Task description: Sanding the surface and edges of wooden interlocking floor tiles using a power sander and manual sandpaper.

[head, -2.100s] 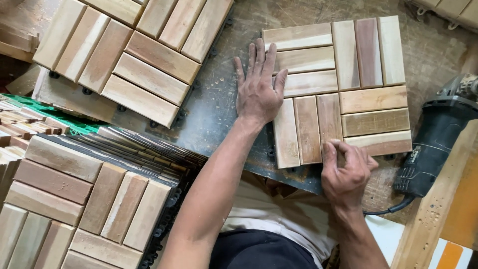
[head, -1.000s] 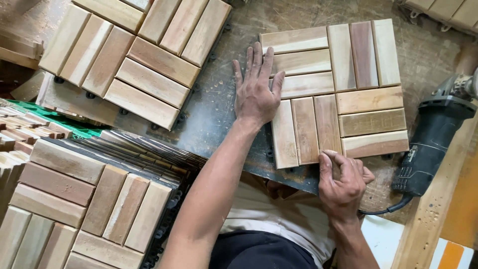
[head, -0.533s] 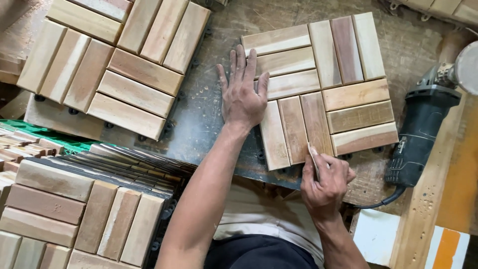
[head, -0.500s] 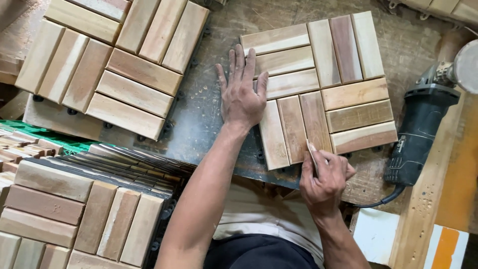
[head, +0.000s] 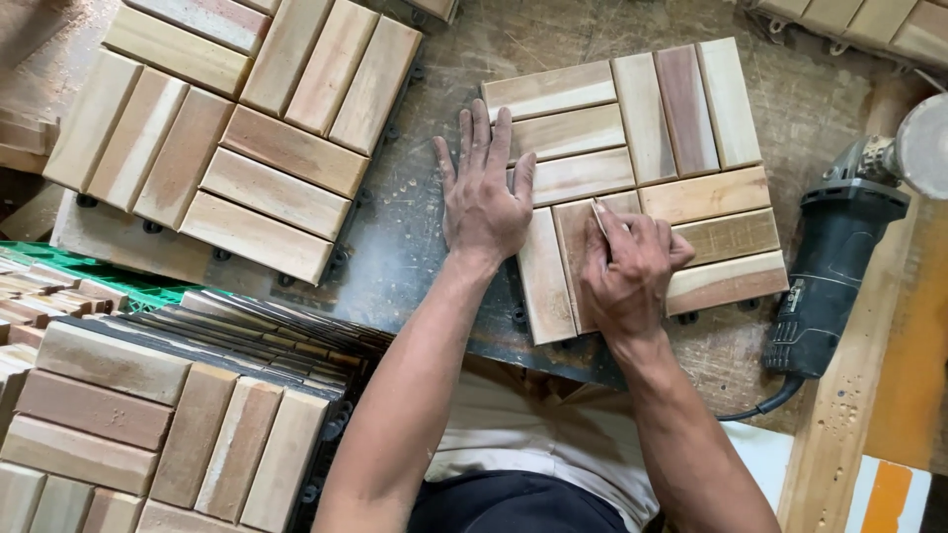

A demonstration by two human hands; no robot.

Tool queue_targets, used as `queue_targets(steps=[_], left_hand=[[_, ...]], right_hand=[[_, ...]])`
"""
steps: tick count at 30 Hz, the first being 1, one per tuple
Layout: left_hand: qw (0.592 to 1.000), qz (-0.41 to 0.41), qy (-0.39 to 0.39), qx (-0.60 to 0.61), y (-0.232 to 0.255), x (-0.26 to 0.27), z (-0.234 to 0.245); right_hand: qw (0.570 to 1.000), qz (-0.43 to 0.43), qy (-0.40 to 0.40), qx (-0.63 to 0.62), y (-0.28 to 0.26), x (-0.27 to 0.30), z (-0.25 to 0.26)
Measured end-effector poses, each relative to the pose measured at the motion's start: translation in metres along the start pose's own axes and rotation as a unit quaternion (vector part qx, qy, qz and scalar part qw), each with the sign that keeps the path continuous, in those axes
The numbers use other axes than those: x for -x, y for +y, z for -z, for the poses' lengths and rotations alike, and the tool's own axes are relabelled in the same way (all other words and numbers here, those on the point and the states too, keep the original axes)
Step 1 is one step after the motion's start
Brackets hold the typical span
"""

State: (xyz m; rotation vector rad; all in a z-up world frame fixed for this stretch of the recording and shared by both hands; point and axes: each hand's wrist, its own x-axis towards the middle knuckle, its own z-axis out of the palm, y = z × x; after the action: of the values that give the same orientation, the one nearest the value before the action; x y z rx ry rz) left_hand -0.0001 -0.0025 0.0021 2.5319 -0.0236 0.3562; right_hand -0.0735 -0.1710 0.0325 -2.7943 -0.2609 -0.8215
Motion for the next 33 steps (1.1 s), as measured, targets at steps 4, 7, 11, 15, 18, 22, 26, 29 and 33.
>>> queue_targets(steps=[4, 7, 11, 15, 18, 22, 26, 29, 33], left_hand=[[1.000, -0.001, 0.004, 0.007, 0.000, -0.001, 0.000], [1.000, -0.002, 0.015, 0.021, -0.002, -0.001, 0.000], [1.000, -0.003, 0.013, 0.017, -0.001, -0.003, -0.001], [1.000, -0.002, 0.005, 0.016, -0.002, -0.001, -0.001], [1.000, -0.005, 0.009, 0.021, -0.001, -0.001, 0.000], [1.000, 0.000, 0.005, 0.022, 0.000, 0.000, 0.002], [1.000, 0.002, -0.003, 0.019, 0.002, -0.001, 0.002], [1.000, 0.004, 0.008, 0.015, -0.001, -0.002, 0.001], [1.000, -0.002, 0.019, 0.016, 0.001, 0.000, 0.000]], right_hand=[[1.000, -0.003, -0.008, 0.007, -0.001, -0.004, -0.002], [1.000, -0.008, -0.015, 0.013, -0.004, 0.004, 0.008], [0.999, -0.024, -0.037, -0.005, -0.002, 0.028, 0.024], [0.997, -0.033, -0.065, -0.002, -0.001, 0.057, 0.041], [0.998, -0.041, -0.053, -0.013, -0.013, 0.062, 0.064], [0.996, -0.053, -0.065, -0.021, -0.011, 0.087, 0.078], [0.997, -0.044, -0.067, -0.018, -0.013, 0.090, 0.086], [0.998, -0.020, -0.055, -0.003, -0.007, 0.082, 0.069], [0.999, 0.006, -0.035, 0.017, -0.001, 0.052, 0.043]])
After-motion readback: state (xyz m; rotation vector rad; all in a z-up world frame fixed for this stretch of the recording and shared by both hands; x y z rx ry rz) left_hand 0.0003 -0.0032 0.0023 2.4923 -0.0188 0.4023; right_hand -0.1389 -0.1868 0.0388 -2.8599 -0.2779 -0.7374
